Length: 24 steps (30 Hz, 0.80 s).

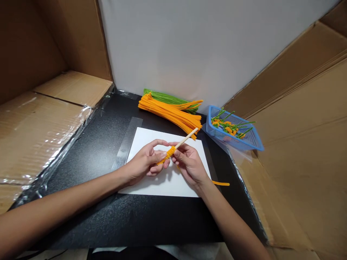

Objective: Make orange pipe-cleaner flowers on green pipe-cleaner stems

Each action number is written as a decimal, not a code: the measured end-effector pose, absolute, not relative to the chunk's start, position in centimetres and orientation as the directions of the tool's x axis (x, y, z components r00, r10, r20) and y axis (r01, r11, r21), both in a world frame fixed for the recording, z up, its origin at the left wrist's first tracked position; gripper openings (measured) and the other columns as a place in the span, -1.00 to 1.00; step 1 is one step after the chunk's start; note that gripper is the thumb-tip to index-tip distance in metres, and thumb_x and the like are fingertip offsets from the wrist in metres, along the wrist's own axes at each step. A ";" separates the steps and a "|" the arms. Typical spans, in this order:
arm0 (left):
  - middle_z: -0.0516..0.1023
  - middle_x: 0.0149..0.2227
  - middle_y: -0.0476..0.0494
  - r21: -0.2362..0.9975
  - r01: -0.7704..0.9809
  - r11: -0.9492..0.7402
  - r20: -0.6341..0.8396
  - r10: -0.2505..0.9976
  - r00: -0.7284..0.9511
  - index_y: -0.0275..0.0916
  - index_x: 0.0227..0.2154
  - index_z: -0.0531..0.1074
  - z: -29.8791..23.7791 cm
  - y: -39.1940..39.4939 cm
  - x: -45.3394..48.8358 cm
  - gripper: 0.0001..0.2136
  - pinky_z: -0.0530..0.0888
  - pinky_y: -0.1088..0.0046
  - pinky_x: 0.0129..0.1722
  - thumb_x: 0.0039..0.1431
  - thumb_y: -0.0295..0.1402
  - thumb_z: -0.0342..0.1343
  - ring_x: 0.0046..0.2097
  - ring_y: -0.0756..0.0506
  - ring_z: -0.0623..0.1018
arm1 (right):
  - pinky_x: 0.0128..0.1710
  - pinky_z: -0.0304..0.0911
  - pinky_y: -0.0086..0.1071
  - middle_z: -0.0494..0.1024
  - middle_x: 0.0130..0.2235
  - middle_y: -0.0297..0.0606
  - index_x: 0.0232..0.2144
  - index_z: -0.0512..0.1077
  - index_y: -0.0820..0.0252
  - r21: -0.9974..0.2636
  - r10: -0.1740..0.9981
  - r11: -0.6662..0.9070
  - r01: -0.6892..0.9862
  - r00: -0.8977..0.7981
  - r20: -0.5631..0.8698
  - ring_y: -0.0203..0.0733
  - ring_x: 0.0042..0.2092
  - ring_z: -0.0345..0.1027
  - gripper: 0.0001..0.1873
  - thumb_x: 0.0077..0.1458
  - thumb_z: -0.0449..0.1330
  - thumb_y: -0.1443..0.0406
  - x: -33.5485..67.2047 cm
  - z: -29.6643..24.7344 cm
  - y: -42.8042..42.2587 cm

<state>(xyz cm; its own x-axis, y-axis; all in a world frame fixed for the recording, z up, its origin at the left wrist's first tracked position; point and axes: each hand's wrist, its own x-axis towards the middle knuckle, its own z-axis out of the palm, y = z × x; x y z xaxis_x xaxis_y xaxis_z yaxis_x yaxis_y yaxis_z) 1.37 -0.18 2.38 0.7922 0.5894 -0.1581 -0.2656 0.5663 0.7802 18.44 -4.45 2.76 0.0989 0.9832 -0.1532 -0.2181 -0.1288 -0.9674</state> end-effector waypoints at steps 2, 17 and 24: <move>0.43 -0.50 0.07 0.742 -0.230 0.630 -0.174 0.512 0.841 -0.18 -0.07 0.26 2.5 0.0 1.1 -0.65 -0.02 0.73 -0.72 0.18 -0.25 0.25 -0.69 0.20 0.08 | -0.50 0.24 -0.44 0.54 -0.42 -0.31 -0.36 0.62 0.15 -0.977 0.991 -0.108 -0.186 0.063 -0.121 -0.34 -0.48 0.27 -0.59 -0.24 0.51 0.05 18.7 2.7 -4.5; 0.58 -0.19 -0.14 0.924 0.098 -0.369 0.231 0.744 0.627 -0.20 -0.04 0.29 1.9 0.6 0.8 -0.58 0.55 0.40 -0.31 0.14 -0.19 0.29 -0.28 -0.07 0.60 | -0.47 0.26 -0.40 0.55 -0.48 -0.32 -0.42 0.63 0.16 -0.995 0.941 0.102 0.006 0.323 0.099 -0.30 -0.47 0.33 -0.82 -0.04 0.45 0.18 19.4 1.7 -4.7; 0.61 -0.35 -0.11 0.070 0.379 -0.923 0.728 0.307 0.613 -0.27 -0.20 0.42 1.1 1.6 -0.2 -0.94 0.46 0.45 -0.37 0.32 -0.41 0.09 -0.35 -0.07 0.60 | -0.49 0.25 -0.45 0.55 -0.50 -0.31 -0.45 0.62 0.19 -0.987 0.910 0.112 -0.113 0.411 0.056 -0.33 -0.47 0.34 -0.80 -0.10 0.48 0.20 19.0 2.1 -4.6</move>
